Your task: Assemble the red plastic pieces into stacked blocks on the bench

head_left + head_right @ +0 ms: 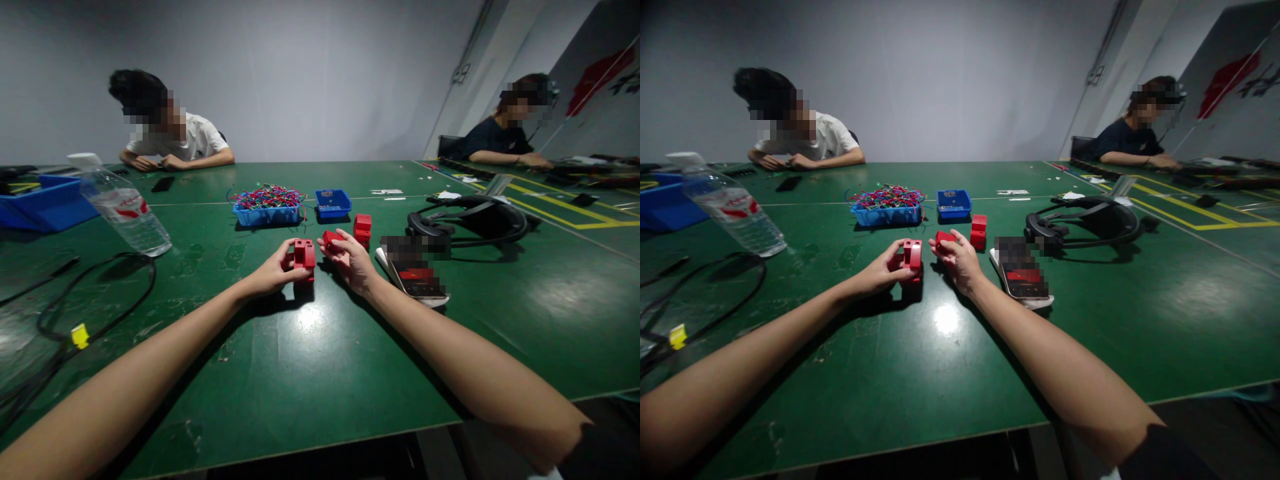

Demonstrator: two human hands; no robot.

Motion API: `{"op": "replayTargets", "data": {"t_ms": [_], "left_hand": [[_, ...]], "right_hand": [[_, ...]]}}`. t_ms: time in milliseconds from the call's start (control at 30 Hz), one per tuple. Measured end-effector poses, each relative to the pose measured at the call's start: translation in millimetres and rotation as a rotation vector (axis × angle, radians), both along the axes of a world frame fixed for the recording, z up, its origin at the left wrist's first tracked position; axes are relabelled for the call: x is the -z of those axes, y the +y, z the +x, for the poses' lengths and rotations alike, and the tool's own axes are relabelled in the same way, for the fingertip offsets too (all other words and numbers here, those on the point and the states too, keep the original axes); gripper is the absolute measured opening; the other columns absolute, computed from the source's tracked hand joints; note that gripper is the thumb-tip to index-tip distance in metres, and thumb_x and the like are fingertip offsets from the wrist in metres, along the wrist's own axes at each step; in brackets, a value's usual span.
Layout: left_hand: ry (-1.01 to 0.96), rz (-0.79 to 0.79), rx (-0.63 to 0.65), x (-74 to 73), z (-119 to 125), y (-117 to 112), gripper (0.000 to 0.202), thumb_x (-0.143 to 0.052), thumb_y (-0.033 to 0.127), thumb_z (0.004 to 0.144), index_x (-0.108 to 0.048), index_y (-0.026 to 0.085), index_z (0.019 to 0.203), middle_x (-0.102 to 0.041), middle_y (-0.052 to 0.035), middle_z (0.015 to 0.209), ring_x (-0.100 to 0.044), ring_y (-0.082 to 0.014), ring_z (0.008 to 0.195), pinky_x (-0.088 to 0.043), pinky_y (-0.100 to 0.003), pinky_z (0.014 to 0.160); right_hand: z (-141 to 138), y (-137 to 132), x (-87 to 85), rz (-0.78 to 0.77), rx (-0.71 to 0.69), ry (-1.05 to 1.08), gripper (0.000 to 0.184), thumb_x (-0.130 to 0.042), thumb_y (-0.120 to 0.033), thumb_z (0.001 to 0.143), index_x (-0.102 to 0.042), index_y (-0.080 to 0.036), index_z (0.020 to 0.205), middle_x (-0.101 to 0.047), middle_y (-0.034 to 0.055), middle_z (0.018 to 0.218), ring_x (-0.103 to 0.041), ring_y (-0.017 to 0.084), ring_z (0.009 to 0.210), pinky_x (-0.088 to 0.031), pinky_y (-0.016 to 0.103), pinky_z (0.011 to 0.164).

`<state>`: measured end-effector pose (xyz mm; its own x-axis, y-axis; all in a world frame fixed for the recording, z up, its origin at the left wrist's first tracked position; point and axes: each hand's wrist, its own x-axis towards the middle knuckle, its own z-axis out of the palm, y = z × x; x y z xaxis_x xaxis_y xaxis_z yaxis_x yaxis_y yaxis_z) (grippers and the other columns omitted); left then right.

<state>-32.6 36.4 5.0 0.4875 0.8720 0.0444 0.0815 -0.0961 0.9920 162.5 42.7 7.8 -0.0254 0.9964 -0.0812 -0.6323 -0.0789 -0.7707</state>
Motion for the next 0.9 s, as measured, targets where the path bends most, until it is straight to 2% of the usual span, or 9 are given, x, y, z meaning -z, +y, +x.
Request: {"op": "replayTargets", "data": {"t_ms": [67, 133, 300, 400, 500, 600, 733, 900], "left_hand": [[-0.001, 0.000, -0.003, -0.3, 0.2, -0.2, 0.078, -0.077, 0.033, 0.070, -0.034, 0.023, 0.134, -0.064, -0.0058, 0.107, -0.064, -0.0205, 0.096, -0.052, -0.039, 0.089], [-0.001, 0.004, -0.002, -0.7, 0.3, -0.4, 0.077, -0.077, 0.033, 0.071, -0.034, 0.023, 0.134, -0.064, -0.0059, 0.108, -0.064, -0.0204, 0.095, -0.052, -0.039, 0.089], [-0.001, 0.006, 0.009, -0.9, 0.4, -0.1, 0.076, -0.077, 0.034, 0.071, -0.034, 0.022, 0.133, -0.063, -0.0049, 0.106, -0.065, -0.0191, 0.094, -0.052, -0.036, 0.088], [-0.010, 0.008, 0.015, 0.3, 0.1, 0.7, 0.077, -0.078, 0.034, 0.071, -0.034, 0.023, 0.133, -0.063, -0.0062, 0.110, -0.065, -0.0201, 0.097, -0.053, -0.037, 0.088], [-0.008, 0.007, 0.018, 1.4, -0.2, 1.3, 0.076, -0.077, 0.033, 0.072, -0.034, 0.023, 0.133, -0.063, -0.0069, 0.112, -0.065, -0.0210, 0.098, -0.053, -0.038, 0.090], [-0.003, 0.022, 0.019, 1.0, -0.3, 1.0, 0.075, -0.077, 0.034, 0.072, -0.035, 0.022, 0.133, -0.064, -0.0076, 0.112, -0.066, -0.0216, 0.098, -0.053, -0.039, 0.090], [0.016, 0.032, -0.002, -1.1, 0.3, -0.2, 0.076, -0.078, 0.035, 0.070, -0.037, 0.023, 0.134, -0.065, -0.0071, 0.111, -0.065, -0.0223, 0.099, -0.053, -0.039, 0.090], [0.019, 0.013, -0.008, -1.9, 1.1, -0.8, 0.076, -0.078, 0.034, 0.069, -0.037, 0.024, 0.133, -0.065, -0.0052, 0.107, -0.065, -0.0213, 0.097, -0.052, -0.039, 0.090]], "right_hand": [[-1.0, -0.7, 0.4, 0.016, 0.007, 0.011, 0.057, -0.065, -0.002, 0.071, -0.044, -0.019, 0.120, -0.074, 0.0031, 0.087, -0.076, 0.018, 0.088, -0.064, 0.027, 0.074], [-1.9, -0.9, 0.9, 0.029, 0.014, 0.014, 0.055, -0.067, 0.000, 0.071, -0.046, -0.018, 0.118, -0.074, 0.0033, 0.088, -0.075, 0.016, 0.087, -0.063, 0.025, 0.077], [-3.6, 0.9, 2.6, 0.053, 0.005, -0.039, 0.025, -0.073, -0.012, 0.079, -0.057, -0.017, 0.097, -0.074, 0.0027, 0.088, -0.074, 0.011, 0.078, -0.060, 0.019, 0.075], [-4.5, 0.3, 2.0, 0.040, -0.017, -0.098, 0.017, -0.075, -0.023, 0.081, -0.061, -0.015, 0.086, -0.072, 0.0021, 0.078, -0.072, 0.011, 0.071, -0.060, 0.018, 0.066], [-4.6, -2.2, -0.1, -0.011, -0.045, -0.168, 0.030, -0.070, -0.042, 0.084, -0.063, -0.013, 0.081, -0.068, 0.0029, 0.064, -0.069, 0.012, 0.057, -0.056, 0.018, 0.051], [-4.0, -4.5, -2.7, -0.077, -0.071, -0.225, 0.048, -0.055, -0.058, 0.090, -0.063, -0.012, 0.078, -0.064, 0.0039, 0.054, -0.061, 0.013, 0.043, -0.048, 0.020, 0.037], [-3.7, -5.1, -5.8, -0.143, -0.100, -0.227, 0.063, -0.032, -0.065, 0.095, -0.059, -0.013, 0.071, -0.060, 0.0048, 0.048, -0.055, 0.012, 0.035, -0.041, 0.019, 0.031], [-4.5, -6.0, -6.0, -0.178, -0.084, -0.276, 0.070, -0.024, -0.073, 0.092, -0.056, -0.015, 0.067, -0.058, 0.0046, 0.046, -0.049, 0.011, 0.031, -0.035, 0.019, 0.027]]}}
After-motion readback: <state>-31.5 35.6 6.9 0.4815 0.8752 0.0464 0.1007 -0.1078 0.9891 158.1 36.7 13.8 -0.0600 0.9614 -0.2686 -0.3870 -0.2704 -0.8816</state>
